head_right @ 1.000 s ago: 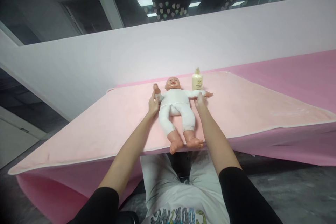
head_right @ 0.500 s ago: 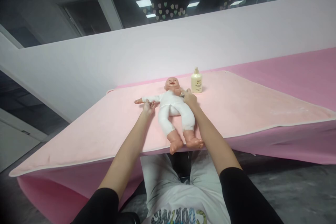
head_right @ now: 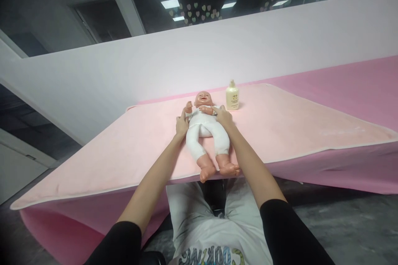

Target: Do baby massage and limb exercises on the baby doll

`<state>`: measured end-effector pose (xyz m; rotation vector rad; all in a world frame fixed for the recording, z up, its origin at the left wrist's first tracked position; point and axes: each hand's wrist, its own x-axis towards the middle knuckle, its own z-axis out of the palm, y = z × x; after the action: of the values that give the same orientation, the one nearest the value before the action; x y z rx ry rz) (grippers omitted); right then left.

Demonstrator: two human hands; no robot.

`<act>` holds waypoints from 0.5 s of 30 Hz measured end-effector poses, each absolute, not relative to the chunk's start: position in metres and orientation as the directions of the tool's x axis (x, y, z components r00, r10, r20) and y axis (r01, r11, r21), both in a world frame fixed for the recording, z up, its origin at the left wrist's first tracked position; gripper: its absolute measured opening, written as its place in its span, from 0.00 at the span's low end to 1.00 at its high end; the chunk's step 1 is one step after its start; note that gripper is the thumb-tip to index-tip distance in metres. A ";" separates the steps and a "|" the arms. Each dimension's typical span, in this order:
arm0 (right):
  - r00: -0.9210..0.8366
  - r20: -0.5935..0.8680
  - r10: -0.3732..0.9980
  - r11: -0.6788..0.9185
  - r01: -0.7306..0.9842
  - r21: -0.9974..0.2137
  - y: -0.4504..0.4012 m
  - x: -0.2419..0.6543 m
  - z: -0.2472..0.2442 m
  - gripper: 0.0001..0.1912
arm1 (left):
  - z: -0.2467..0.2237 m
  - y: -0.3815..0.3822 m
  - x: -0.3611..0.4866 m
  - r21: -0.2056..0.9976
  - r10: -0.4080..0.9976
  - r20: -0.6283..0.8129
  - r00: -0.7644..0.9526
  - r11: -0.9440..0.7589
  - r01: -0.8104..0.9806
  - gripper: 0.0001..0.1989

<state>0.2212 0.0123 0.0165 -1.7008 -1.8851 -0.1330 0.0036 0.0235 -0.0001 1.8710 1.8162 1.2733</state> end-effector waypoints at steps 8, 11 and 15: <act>0.061 0.491 0.869 0.212 0.850 -0.482 0.016 0.223 0.010 0.30 | 0.014 0.010 0.010 0.335 0.943 0.330 -0.048 -0.070 0.939 0.26; 0.183 0.575 0.797 0.358 0.623 -0.695 0.023 0.224 0.006 0.27 | 0.015 0.008 0.010 0.328 0.944 0.328 -0.041 -0.073 0.942 0.26; 0.525 0.331 0.784 0.359 0.050 -0.932 0.036 0.230 0.005 0.21 | 0.016 0.006 0.011 0.337 0.947 0.318 -0.043 -0.071 0.939 0.26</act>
<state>0.2298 0.0361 0.0046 -1.1174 -0.9172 0.5702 0.0108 0.0059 0.0164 2.1610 2.1289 0.7448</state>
